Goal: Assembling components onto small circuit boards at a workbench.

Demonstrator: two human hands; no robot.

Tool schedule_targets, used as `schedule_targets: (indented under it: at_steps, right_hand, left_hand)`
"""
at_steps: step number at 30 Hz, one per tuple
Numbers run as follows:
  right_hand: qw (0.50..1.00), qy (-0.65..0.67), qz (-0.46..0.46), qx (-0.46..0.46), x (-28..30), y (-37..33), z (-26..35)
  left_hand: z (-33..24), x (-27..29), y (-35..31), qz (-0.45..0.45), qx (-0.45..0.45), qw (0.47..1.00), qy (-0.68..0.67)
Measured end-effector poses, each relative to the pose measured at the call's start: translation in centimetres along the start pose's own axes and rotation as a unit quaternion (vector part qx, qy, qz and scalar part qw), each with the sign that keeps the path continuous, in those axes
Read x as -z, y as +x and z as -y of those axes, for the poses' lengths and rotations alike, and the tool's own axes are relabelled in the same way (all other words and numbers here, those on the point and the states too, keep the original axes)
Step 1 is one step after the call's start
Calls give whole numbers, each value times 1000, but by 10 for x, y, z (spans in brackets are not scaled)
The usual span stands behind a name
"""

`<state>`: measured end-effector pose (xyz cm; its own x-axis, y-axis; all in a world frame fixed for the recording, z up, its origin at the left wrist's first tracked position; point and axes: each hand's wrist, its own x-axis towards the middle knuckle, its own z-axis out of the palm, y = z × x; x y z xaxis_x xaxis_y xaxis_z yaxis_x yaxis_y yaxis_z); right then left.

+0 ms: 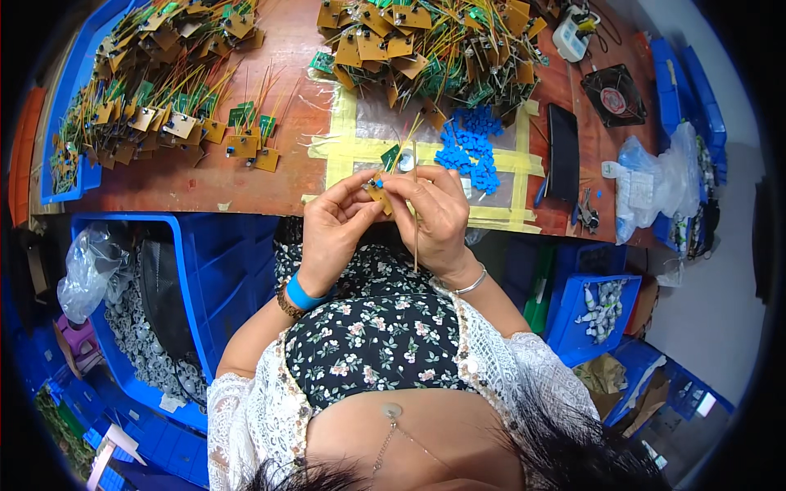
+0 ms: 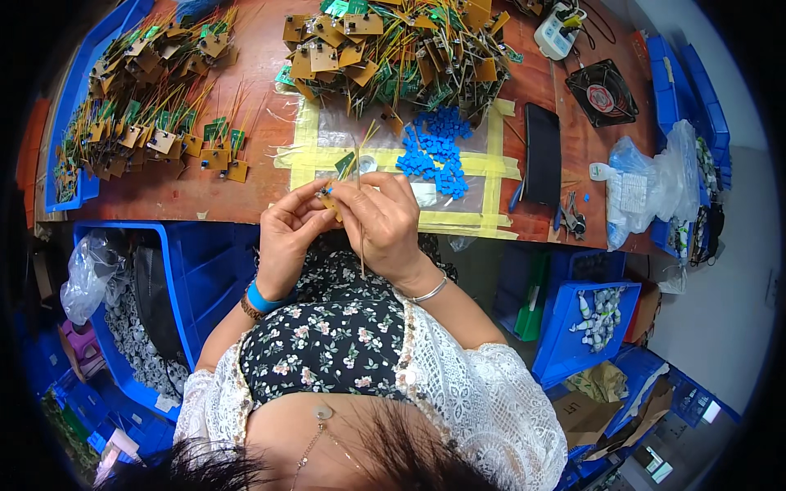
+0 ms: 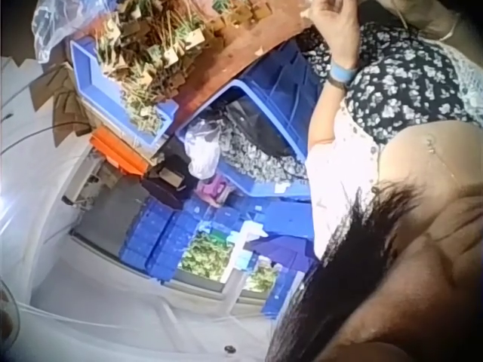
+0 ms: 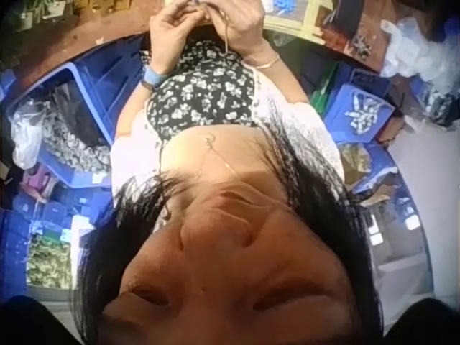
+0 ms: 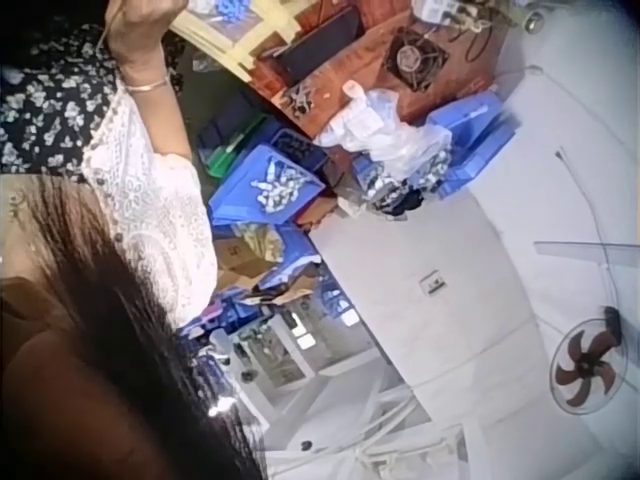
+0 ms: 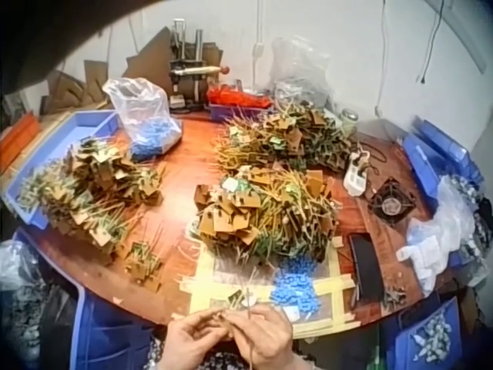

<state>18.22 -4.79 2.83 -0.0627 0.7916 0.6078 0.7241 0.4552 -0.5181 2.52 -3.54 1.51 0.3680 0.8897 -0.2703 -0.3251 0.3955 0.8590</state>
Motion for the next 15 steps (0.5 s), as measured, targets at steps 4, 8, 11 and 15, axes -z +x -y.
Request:
schedule_targets:
  at_steps: [4,8,11,15]
  right_hand:
    - [1000,10,-4,-5,-1,0,-1]
    - [1000,23,-9,-8,-2,1,0]
    - [1000,24,-7,-10,-2,1,0]
    - [999,31,-12,-13,-3,0,-1]
  left_hand:
    - [0,0,0,6,4,1000,15]
    - [-1,0,-1,12,0,1000,28]
    - [0,-1,-1,4,-3,1000,25]
    - [-2,-3,-1,4,-3,1000,27]
